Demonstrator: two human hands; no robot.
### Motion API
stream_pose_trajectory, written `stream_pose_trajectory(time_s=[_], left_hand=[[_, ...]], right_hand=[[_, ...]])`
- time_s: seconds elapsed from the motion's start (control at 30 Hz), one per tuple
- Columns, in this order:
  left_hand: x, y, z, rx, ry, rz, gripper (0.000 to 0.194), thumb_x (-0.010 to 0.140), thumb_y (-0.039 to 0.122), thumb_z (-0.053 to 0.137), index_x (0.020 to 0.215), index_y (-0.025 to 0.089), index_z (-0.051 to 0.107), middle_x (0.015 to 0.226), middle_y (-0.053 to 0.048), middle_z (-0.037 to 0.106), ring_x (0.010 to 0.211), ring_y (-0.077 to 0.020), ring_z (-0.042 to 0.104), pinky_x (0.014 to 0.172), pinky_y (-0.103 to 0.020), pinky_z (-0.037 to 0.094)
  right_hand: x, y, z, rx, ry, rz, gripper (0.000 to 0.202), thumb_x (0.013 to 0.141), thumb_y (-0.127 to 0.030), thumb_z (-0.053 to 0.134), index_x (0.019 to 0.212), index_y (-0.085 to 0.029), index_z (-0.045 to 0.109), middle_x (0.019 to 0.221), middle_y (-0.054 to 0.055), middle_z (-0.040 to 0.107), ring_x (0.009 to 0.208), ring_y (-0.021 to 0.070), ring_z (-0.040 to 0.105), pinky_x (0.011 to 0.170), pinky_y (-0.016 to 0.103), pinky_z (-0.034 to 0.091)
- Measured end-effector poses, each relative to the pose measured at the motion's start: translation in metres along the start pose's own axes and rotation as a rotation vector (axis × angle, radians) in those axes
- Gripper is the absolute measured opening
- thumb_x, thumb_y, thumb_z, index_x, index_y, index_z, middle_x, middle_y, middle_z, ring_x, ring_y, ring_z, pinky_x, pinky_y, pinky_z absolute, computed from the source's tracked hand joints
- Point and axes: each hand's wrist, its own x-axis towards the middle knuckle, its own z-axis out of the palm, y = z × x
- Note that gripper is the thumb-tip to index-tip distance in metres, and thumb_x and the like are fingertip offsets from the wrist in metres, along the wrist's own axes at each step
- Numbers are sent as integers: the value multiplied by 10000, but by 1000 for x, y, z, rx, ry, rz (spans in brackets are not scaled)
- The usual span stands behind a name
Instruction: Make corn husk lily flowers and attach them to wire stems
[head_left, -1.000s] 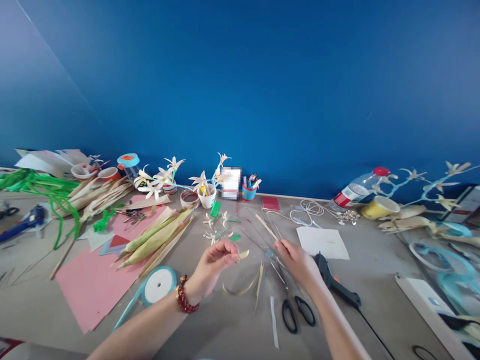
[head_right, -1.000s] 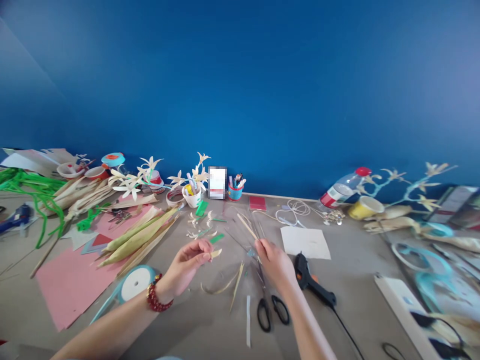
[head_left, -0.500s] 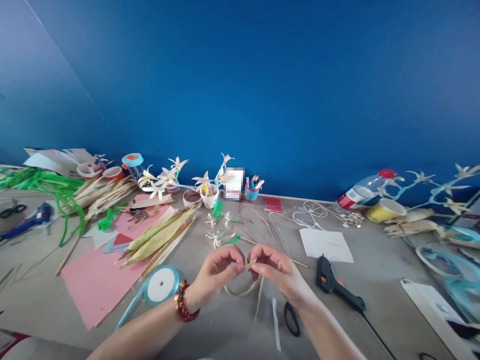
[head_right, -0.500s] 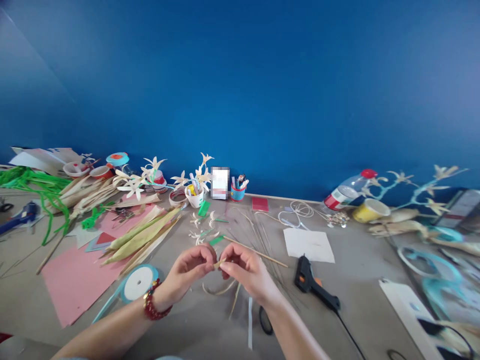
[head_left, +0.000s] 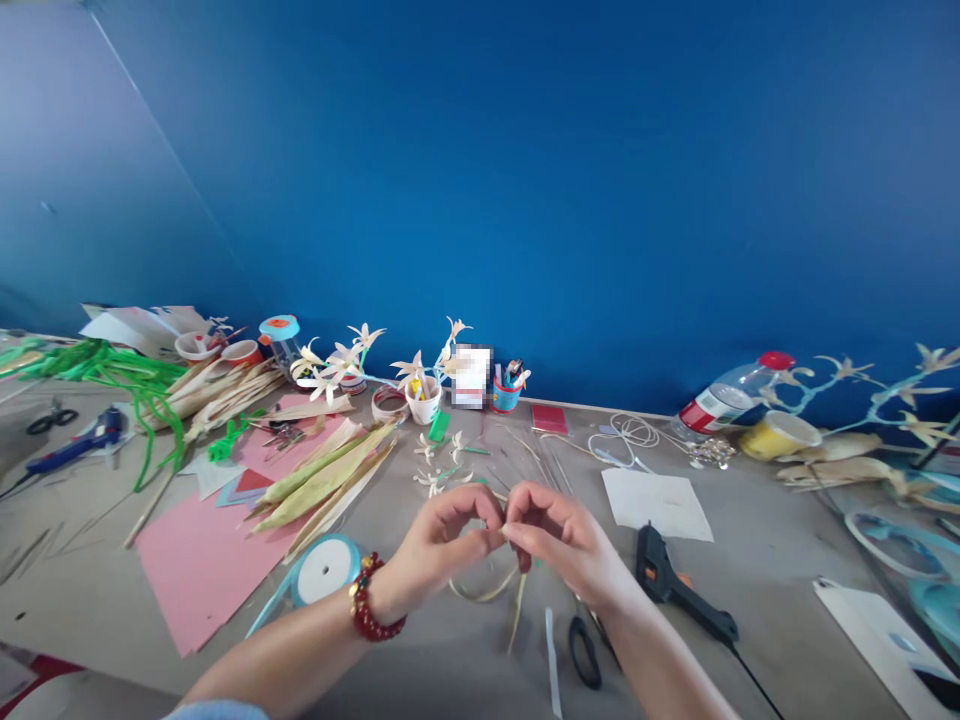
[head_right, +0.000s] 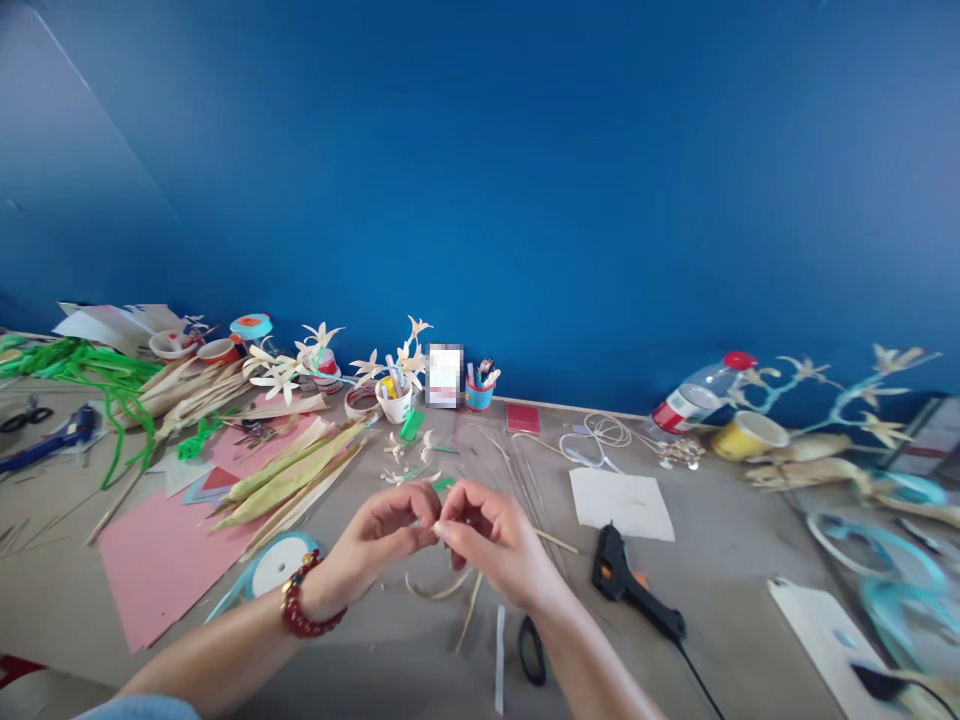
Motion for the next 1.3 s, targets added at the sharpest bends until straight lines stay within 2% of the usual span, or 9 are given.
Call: stream_pose_trajectory(time_s=[0.23, 0.37, 0.47, 0.57, 0.73, 0.93, 1.1, 1.2, 1.3], left_hand=[[6, -2, -1, -118, -26, -50, 107, 805, 244, 676, 799, 152, 623, 805, -45, 576, 754, -150, 533, 732, -281, 441], [4, -1, -8, 259, 52, 313, 39, 843, 165, 612, 852, 177, 648, 810, -68, 629, 804, -187, 584, 750, -320, 470], [-1, 2, -18, 673, 47, 687, 214, 818, 93, 593, 971, 217, 678, 870, -81, 703, 816, -209, 628, 903, -435, 452], [-7, 6, -27, 958, -27, 834, 253, 771, 115, 664, 949, 289, 711, 886, -23, 763, 760, -203, 676, 1031, -487, 373], [-9, 11, -29, 1000, -37, 741, 156, 738, 162, 716, 767, 315, 721, 791, 19, 779, 687, -204, 703, 995, -483, 429], [-6, 11, -28, 1216, 14, 1124, 207, 751, 87, 695, 877, 251, 689, 863, -13, 768, 786, -177, 682, 1047, -459, 353], [-3, 2, -15, 803, 113, 788, 200, 802, 93, 608, 940, 233, 646, 902, -57, 690, 838, -200, 626, 1034, -512, 330], [1, -2, -5, 327, 172, 434, 33, 831, 159, 627, 833, 192, 625, 874, -64, 622, 862, -199, 594, 892, -402, 437], [4, -4, 0, -5, 119, 168, 84, 838, 225, 650, 792, 163, 617, 884, -63, 584, 853, -179, 560, 787, -310, 447]], right_hand=[[0, 3, -9, 103, -22, -98, 202, 841, -341, 643, 742, -178, 577, 705, -8, 539, 547, 101, 509, 506, 224, 464], [-4, -4, -15, -297, 40, -414, 59, 868, -190, 614, 814, -201, 633, 748, 26, 614, 642, 142, 593, 579, 251, 495], [-7, -9, -22, -634, 51, -748, 210, 833, -57, 600, 931, -235, 652, 845, 63, 701, 770, 183, 659, 695, 300, 530], [-10, -9, -27, -864, 54, -956, 312, 810, -22, 596, 994, -267, 650, 929, 74, 742, 758, 189, 687, 718, 326, 551], [-16, -4, -28, -1010, 159, -1070, 345, 800, -52, 633, 1045, -295, 648, 916, 55, 766, 770, 196, 713, 712, 327, 571], [-12, -10, -24, -937, 118, -1025, 315, 775, -15, 638, 969, -261, 667, 913, 71, 745, 772, 195, 688, 703, 319, 563], [-5, -8, -18, -421, 37, -534, 152, 845, -147, 639, 972, -230, 637, 938, 82, 674, 772, 186, 653, 651, 293, 546], [-1, 1, -14, -59, -52, -214, 223, 815, -324, 706, 989, -211, 625, 900, 51, 640, 646, 137, 601, 559, 254, 524], [4, 6, -10, 120, -55, -70, 216, 803, -370, 715, 863, -185, 621, 721, -7, 584, 562, 104, 548, 523, 229, 496]])
